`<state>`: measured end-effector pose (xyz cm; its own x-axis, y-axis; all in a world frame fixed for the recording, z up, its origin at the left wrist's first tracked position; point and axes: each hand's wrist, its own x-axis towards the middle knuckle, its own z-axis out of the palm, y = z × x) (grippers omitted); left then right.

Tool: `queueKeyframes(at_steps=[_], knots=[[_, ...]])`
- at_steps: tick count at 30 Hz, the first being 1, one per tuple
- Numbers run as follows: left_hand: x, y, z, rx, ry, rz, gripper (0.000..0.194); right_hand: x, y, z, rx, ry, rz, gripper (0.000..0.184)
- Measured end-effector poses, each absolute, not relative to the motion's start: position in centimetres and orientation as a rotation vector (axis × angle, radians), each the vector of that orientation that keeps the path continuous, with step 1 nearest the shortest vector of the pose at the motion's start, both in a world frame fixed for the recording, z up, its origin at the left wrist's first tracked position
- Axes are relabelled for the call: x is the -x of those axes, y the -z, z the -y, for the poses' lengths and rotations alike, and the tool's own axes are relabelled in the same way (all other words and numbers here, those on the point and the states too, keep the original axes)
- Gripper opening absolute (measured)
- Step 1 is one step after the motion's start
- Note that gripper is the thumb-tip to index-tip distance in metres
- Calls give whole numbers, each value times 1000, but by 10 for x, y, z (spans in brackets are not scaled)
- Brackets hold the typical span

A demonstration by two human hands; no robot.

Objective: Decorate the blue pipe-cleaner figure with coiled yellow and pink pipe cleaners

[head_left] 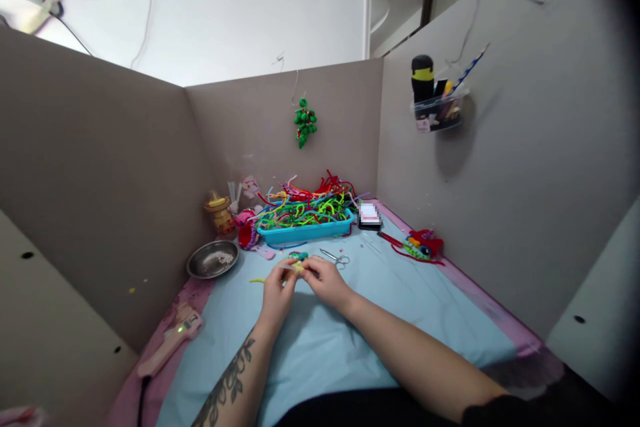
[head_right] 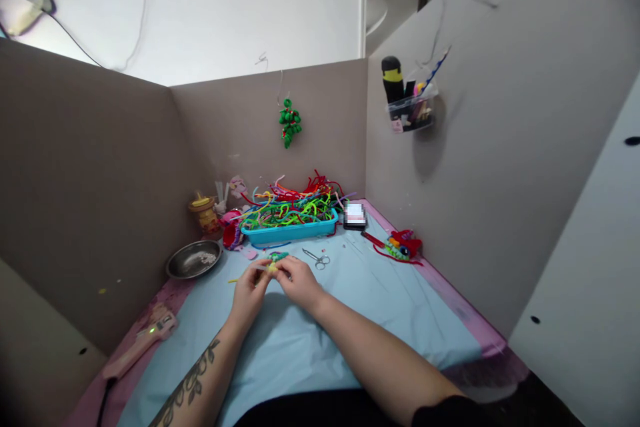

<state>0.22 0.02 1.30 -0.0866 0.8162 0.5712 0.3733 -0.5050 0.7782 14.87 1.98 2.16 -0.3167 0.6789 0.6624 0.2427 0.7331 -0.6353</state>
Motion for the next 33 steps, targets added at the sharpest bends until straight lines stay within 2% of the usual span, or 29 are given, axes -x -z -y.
queueKeyframes(at_steps=[3, 9, 17, 33], knots=[[-2, -9, -3, -1721, -1614, -1272, 32, -150, -22, -20, 714, -520, 1854, 14], [-3, -11, -1, -1787, -1604, -1262, 18, -152, -26, -20, 767, -473, 1784, 9], [-4, -11, -1, -1727, -1591, -1193, 20, -151, -22, -23, 759, -456, 1717, 4], [-6, -9, -1, -1725, -1615, -1167, 20, -150, -18, -24, 743, -419, 1714, 16]])
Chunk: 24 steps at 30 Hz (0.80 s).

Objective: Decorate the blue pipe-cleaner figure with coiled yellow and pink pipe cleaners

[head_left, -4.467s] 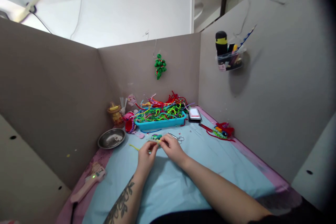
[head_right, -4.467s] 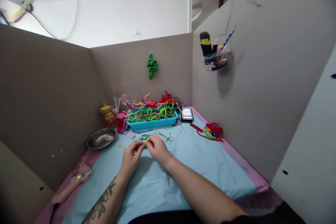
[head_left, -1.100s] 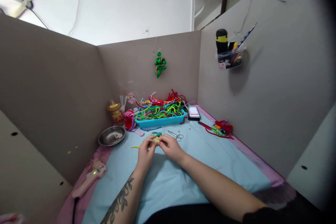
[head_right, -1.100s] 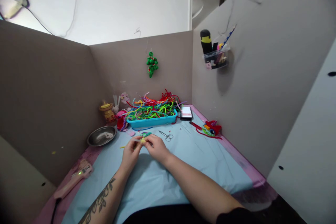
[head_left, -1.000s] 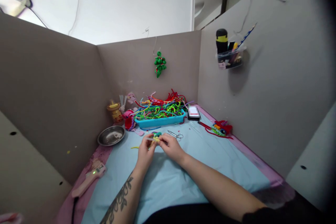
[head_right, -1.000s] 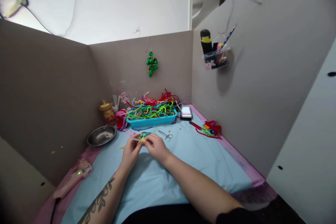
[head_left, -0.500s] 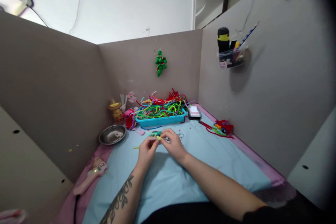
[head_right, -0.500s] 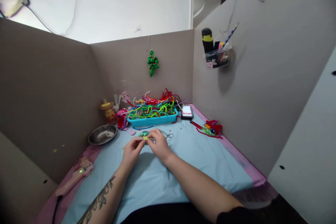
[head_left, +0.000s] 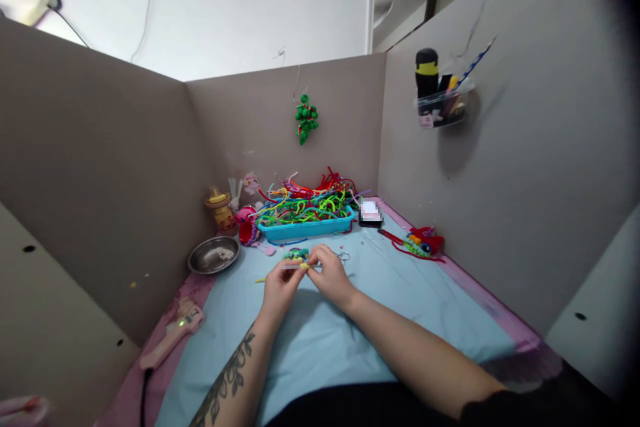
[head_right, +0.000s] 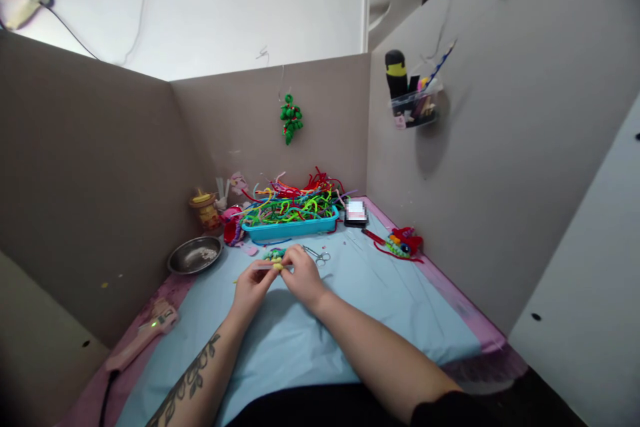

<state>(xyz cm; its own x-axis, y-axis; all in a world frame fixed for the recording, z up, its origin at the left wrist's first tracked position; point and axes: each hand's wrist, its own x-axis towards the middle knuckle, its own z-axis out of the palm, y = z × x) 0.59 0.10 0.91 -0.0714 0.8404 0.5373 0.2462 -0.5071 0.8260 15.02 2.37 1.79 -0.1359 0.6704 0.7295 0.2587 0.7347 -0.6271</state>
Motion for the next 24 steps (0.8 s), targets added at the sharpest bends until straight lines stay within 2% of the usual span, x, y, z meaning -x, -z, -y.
queueKeyframes(at_steps=[12, 15, 19, 24], knots=[[-9, -19, 6, -1814, -1623, -1216, 21, -148, -14, -24, 758, -363, 1720, 15], [-9, -21, 8, -1843, -1674, -1223, 18, -147, -16, -21, 760, -413, 1746, 14], [-6, -22, 10, -1868, -1702, -1268, 14, -147, -23, -15, 668, -525, 1832, 24], [-2, -21, 8, -1931, -1719, -1255, 11, -149, -25, -16, 625, -524, 1913, 19]])
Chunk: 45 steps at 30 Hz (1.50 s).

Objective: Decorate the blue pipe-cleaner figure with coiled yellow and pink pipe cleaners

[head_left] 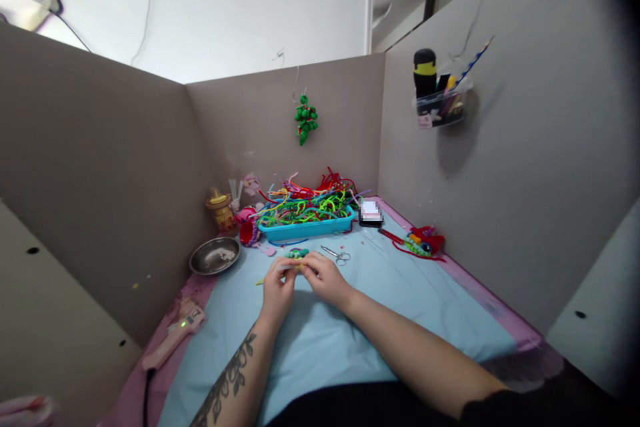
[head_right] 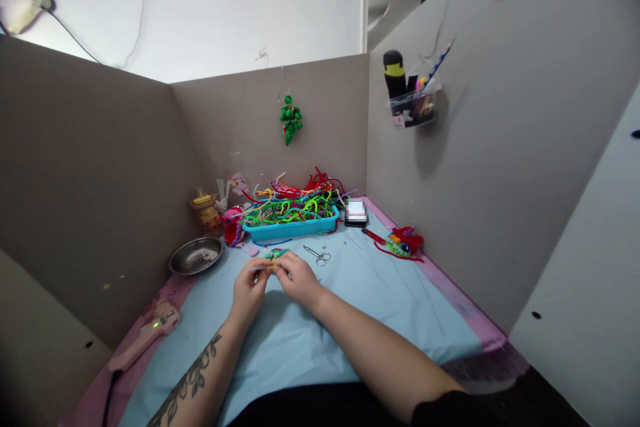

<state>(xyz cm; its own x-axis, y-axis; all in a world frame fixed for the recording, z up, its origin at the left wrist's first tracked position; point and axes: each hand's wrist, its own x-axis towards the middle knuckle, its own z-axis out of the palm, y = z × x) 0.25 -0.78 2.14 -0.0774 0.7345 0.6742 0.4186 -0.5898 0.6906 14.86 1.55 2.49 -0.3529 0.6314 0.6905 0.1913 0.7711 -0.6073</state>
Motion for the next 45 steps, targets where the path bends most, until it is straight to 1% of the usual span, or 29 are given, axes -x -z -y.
queueKeyframes(at_steps=[3, 6, 8, 12, 25, 31, 37, 41, 42, 45], knots=[[-2, -17, 4, -1907, -1686, -1254, 12, -150, -23, -18, 644, -507, 1916, 18], [-2, -14, 1, -1766, -1665, -1260, 22, -151, -23, -20, 677, -488, 1884, 17], [-3, -13, 1, -1694, -1652, -1242, 25, -152, -24, -20, 708, -477, 1842, 16], [-4, -16, 3, -1687, -1613, -1269, 18, -152, -27, -19, 755, -468, 1767, 14], [-5, -16, 2, -1604, -1604, -1161, 18, -152, -23, -20, 781, -434, 1734, 5], [-6, -15, 3, -1547, -1597, -1195, 21, -150, -19, -22, 767, -409, 1743, 8], [-5, -13, 3, -1724, -1638, -1226, 13, -146, -19, -21, 791, -484, 1759, 10], [-4, -16, 4, -1801, -1660, -1225, 8, -146, -19, -20, 730, -554, 1799, 24], [-3, -17, 4, -1809, -1666, -1228, 8, -146, -19, -21, 715, -559, 1813, 25], [-3, -18, 4, -1828, -1682, -1244, 7, -147, -17, -23, 687, -556, 1855, 16]])
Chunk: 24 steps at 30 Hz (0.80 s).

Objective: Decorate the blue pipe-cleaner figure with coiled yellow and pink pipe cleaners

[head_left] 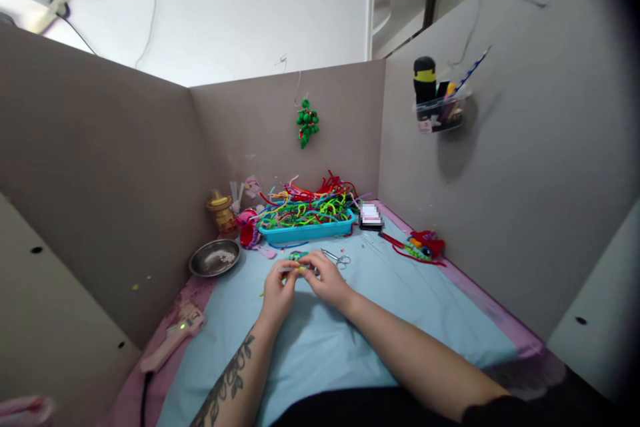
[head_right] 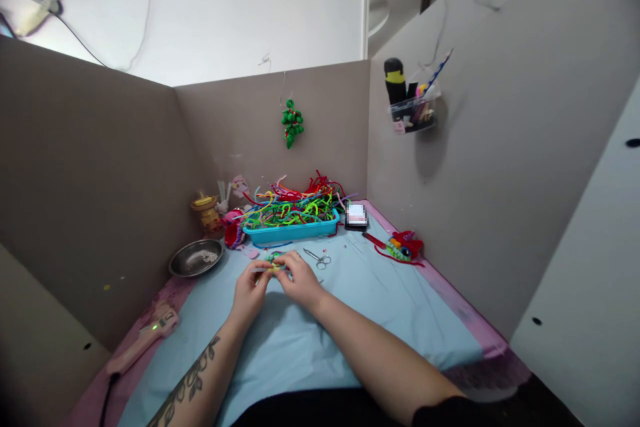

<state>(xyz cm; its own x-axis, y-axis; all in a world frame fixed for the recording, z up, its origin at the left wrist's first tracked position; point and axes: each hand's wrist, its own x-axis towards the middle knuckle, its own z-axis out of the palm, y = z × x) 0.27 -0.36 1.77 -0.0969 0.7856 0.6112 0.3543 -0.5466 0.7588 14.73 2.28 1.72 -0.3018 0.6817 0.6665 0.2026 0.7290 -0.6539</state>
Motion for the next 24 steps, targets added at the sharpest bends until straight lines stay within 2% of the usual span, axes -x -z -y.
queueKeyframes(at_steps=[5, 10, 24], knots=[[-3, -16, 2, -1813, -1649, -1258, 10, -148, -14, -27, 719, -503, 1916, 18], [-3, -15, 1, -1638, -1625, -1228, 24, -150, -16, -27, 763, -465, 1844, 16], [-6, -24, 6, -1613, -1609, -1265, 18, -150, -19, -25, 837, -436, 1755, 11]])
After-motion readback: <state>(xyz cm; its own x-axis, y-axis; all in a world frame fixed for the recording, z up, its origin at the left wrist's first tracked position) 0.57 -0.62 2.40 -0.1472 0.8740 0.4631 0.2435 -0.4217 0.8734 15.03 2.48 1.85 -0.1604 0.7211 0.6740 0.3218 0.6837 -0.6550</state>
